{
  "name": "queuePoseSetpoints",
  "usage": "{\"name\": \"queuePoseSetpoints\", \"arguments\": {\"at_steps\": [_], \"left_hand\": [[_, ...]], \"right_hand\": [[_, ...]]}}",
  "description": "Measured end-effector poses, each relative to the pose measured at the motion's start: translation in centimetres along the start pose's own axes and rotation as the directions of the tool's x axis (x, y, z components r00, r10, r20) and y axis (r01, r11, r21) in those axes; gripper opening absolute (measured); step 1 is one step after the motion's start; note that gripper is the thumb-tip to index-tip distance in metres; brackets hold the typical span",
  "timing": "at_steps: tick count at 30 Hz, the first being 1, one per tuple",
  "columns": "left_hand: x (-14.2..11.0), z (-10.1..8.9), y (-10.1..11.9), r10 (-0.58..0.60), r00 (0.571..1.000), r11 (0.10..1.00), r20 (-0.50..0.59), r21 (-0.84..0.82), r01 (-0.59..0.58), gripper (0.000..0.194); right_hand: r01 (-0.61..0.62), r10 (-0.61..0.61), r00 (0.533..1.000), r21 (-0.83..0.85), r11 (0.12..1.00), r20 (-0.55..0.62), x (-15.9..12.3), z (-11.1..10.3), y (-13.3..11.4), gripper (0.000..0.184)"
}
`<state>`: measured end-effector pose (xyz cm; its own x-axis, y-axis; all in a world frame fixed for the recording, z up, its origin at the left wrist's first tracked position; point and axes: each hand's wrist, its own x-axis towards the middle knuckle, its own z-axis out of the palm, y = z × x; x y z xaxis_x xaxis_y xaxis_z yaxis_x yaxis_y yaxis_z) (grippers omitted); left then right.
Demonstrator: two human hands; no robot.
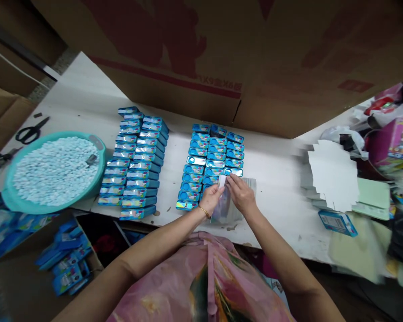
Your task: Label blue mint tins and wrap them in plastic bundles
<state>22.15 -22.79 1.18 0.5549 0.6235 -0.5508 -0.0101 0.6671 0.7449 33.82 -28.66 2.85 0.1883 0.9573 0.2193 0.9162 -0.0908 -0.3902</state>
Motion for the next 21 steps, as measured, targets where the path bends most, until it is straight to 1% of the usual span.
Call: {"name": "queuePoseSetpoints", "arguments": {"at_steps": [2, 3, 4, 5, 6, 8, 9, 10, 11, 12, 13, 14, 15, 16, 18, 19, 21], "left_hand": [[0.7, -0.7, -0.2, 0.016, 0.999, 1.000, -0.035, 0.025, -0.015, 0.030], [1.1, -1.0, -0.2, 0.033, 0.998, 0.998, -0.054, 0.054, -0.030, 0.028], [1.6, -1.3, 0.0, 0.053, 0.996, 0.994, -0.066, 0.094, -0.047, 0.026], [2.0, -1.7, 0.2, 0.079, 0.994, 0.988, -0.072, 0.137, -0.068, 0.024], [2.2, -2.1, 0.5, 0.112, 0.990, 0.979, -0.080, 0.177, -0.097, 0.025], [2.2, -2.8, 1.4, 0.207, 0.971, 0.952, -0.116, 0.254, -0.173, 0.034], [1.8, -3.2, 1.9, 0.258, 0.957, 0.936, -0.132, 0.281, -0.214, 0.039], [1.3, -3.6, 2.5, 0.296, 0.947, 0.924, -0.128, 0.290, -0.250, 0.042], [0.6, -4.0, 2.9, 0.309, 0.946, 0.922, -0.096, 0.272, -0.274, 0.043], [-0.1, -4.3, 3.3, 0.292, 0.956, 0.934, -0.038, 0.228, -0.276, 0.043], [-0.8, -4.6, 3.6, 0.252, 0.967, 0.953, 0.030, 0.164, -0.253, 0.043], [-1.4, -4.9, 3.8, 0.205, 0.975, 0.972, 0.085, 0.096, -0.213, 0.043], [-1.9, -5.2, 3.9, 0.163, 0.981, 0.985, 0.109, 0.042, -0.168, 0.044], [-2.4, -5.6, 3.9, 0.128, 0.987, 0.992, 0.093, 0.006, -0.130, 0.044], [-3.0, -6.7, 3.8, 0.081, 0.997, 0.997, 0.009, -0.020, -0.080, 0.044], [-3.2, -7.5, 3.8, 0.066, 0.997, 0.998, -0.028, -0.020, -0.067, 0.042], [-3.6, -9.5, 3.9, 0.051, 0.996, 0.999, -0.070, 0.005, -0.051, 0.038]], "right_hand": [[-0.073, 0.075, 0.997, 0.085, 0.994, -0.022, 0.1, -0.8, -0.9, 0.025], [-0.128, 0.133, 0.991, 0.162, 0.978, -0.018, 0.1, -1.4, -1.5, 0.022], [-0.199, 0.207, 0.978, 0.266, 0.943, -0.001, 0.1, -2.0, -2.1, 0.019], [-0.284, 0.297, 0.955, 0.392, 0.875, 0.029, 0.1, -2.7, -2.7, 0.017], [-0.372, 0.394, 0.916, 0.520, 0.769, 0.074, 0.2, -3.3, -3.3, 0.015], [-0.505, 0.564, 0.805, 0.712, 0.489, 0.183, 0.4, -4.1, -4.4, 0.013], [-0.536, 0.624, 0.746, 0.765, 0.356, 0.233, 0.6, -4.2, -4.9, 0.013], [-0.550, 0.662, 0.696, 0.799, 0.244, 0.277, 0.8, -4.2, -5.3, 0.014], [-0.554, 0.680, 0.660, 0.818, 0.152, 0.321, 1.1, -4.1, -5.7, 0.015], [-0.553, 0.686, 0.632, 0.830, 0.073, 0.361, 1.4, -3.8, -6.1, 0.016], [-0.546, 0.685, 0.610, 0.838, 0.000, 0.398, 1.7, -3.4, -6.5, 0.017], [-0.537, 0.681, 0.591, 0.841, -0.068, 0.432, 2.0, -2.9, -6.9, 0.019], [-0.527, 0.677, 0.573, 0.841, -0.127, 0.461, 2.2, -2.3, -7.3, 0.020], [-0.517, 0.677, 0.556, 0.838, -0.173, 0.483, 2.3, -1.8, -7.8, 0.022], [-0.505, 0.687, 0.522, 0.832, -0.229, 0.505, 2.3, -0.4, -8.9, 0.025], [-0.502, 0.700, 0.504, 0.831, -0.238, 0.505, 2.2, 0.4, -9.5, 0.026], [-0.494, 0.745, 0.472, 0.842, -0.219, 0.471, 1.9, 2.1, -10.7, 0.027]]}}
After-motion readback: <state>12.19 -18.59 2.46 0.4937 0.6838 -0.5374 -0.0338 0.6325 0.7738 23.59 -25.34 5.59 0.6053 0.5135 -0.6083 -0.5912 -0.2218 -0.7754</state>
